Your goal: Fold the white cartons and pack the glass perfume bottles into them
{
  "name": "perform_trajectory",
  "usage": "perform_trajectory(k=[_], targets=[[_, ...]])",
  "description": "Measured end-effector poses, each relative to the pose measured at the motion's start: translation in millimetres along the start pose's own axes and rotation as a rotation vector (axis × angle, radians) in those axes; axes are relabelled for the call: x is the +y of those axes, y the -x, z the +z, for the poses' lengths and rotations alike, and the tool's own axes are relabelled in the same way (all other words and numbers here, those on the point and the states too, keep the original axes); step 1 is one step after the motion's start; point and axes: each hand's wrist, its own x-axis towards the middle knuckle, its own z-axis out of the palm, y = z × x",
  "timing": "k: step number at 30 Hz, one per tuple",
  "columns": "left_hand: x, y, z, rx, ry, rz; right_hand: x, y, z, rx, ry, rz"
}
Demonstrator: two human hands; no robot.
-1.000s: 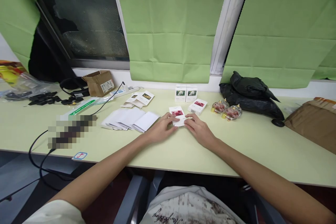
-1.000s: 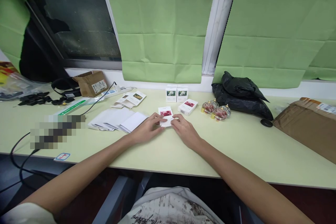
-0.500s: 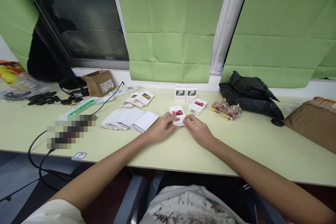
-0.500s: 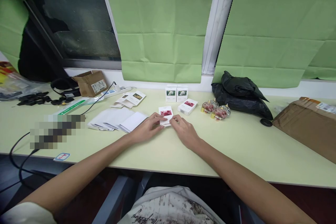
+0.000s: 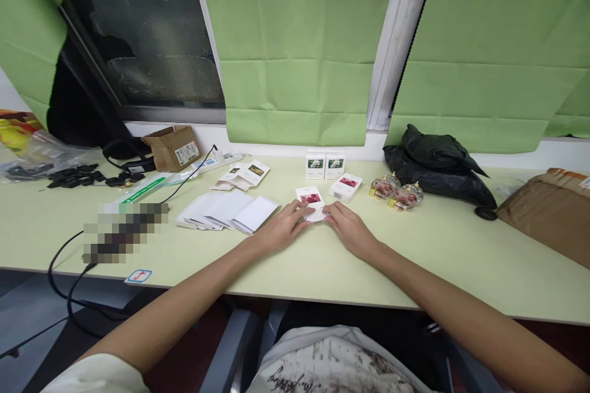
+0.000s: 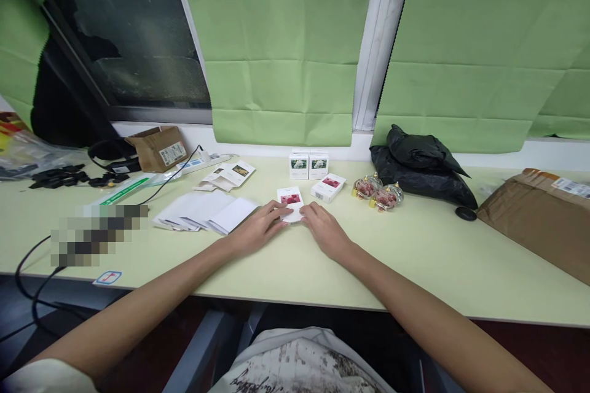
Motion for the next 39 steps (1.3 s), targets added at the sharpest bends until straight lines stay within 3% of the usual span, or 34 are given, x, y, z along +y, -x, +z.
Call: perform_trajectory(k=[9,15,34,39], targets=[[-2.8,-1.5,0.8,0.016,0.199,-0.085,-5.6,-3.0,-7.5,0.008,-0.049,0.003],[-4.2,-3.6,1.8,0.015,0.265,-0.093,-7.7,0.6,-5.5,-0.008,0.135,-0.049],[-8.8,-6.2,5.5,0.020,0.345,-0.124,-18.6,0.2,-14.0,-0.123,0.469,-0.144],[-8.3,-5.9,5.8,0.026,0.327,-0.130,-16.6,1.4,-11.1,-0.110,0.389,-0.097]])
